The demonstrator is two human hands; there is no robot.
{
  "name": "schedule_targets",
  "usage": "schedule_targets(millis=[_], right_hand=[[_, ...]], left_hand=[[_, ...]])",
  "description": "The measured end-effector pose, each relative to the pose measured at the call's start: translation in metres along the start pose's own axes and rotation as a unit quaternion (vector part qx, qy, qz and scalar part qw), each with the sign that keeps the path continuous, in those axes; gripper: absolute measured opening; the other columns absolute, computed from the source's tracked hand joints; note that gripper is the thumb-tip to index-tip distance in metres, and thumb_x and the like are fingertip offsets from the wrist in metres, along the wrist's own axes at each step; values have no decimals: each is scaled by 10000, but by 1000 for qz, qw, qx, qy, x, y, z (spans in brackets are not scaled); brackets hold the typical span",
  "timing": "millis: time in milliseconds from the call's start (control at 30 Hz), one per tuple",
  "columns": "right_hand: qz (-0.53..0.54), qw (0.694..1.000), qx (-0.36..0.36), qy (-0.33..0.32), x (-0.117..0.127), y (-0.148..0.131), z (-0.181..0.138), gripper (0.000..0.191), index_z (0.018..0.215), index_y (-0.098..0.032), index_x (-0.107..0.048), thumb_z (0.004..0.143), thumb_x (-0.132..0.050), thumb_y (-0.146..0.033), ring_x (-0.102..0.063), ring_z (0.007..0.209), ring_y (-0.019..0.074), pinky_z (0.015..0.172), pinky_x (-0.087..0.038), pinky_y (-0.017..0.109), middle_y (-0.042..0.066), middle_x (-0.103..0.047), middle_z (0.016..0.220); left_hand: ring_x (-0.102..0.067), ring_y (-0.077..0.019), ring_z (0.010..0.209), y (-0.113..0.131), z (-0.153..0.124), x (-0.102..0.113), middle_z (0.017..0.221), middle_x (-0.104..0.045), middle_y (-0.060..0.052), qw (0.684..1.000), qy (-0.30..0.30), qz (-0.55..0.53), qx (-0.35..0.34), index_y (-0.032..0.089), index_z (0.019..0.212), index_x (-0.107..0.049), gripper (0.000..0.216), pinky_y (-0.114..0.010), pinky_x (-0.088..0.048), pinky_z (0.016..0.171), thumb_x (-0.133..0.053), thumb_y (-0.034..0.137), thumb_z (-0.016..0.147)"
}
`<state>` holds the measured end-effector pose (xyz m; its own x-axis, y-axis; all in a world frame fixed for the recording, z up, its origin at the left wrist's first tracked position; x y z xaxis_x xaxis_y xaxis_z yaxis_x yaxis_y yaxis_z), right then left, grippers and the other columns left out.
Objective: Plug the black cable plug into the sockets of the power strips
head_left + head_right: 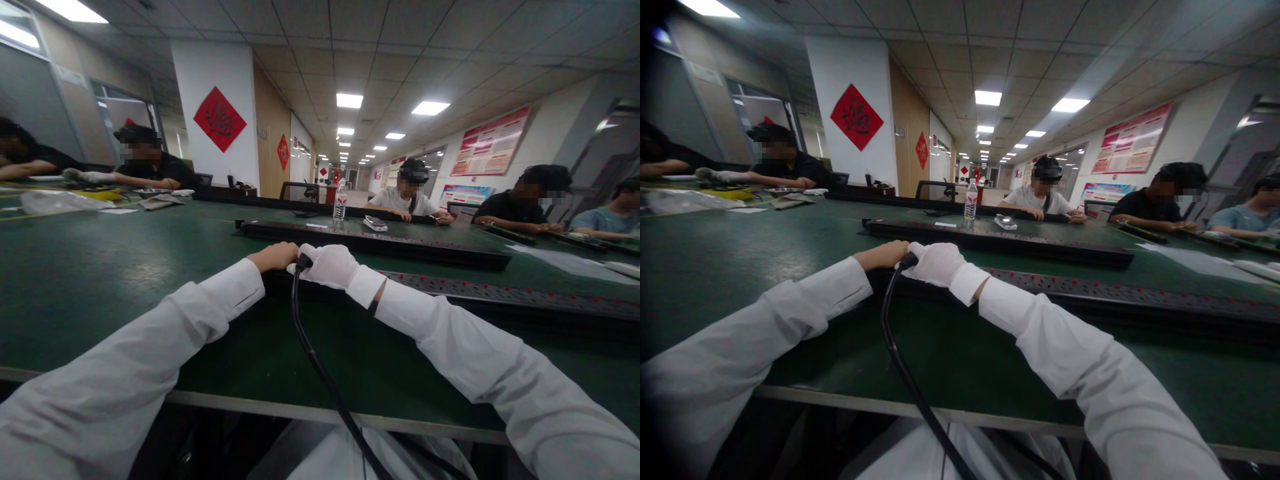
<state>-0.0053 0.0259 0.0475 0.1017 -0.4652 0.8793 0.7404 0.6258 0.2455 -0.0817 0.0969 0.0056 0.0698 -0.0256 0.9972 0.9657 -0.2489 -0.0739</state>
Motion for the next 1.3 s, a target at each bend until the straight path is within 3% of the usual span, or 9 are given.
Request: schedule_targets(millis=[1300], right_hand=[[-1,1000,8,-1,0,0,0,453,1030,-233,-502,800,-353,-594,-611,710,195,558,-332,246,33,-662,797]], left_hand=[[-612,-236,910,-2,4,-4,1031,-625,-142,1000,-2,5,-4,126,1012,-578,263,-283,-475,751,-469,257,811]])
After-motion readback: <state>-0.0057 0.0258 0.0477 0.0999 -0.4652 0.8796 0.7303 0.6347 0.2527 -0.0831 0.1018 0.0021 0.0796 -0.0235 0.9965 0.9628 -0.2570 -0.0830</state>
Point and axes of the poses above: each hand's wrist, its own z-axis towards the middle knuckle, its own x-axis out of the back of the hand, y = z × x, the point moved 9 cm from there along z, towards the middle knuckle
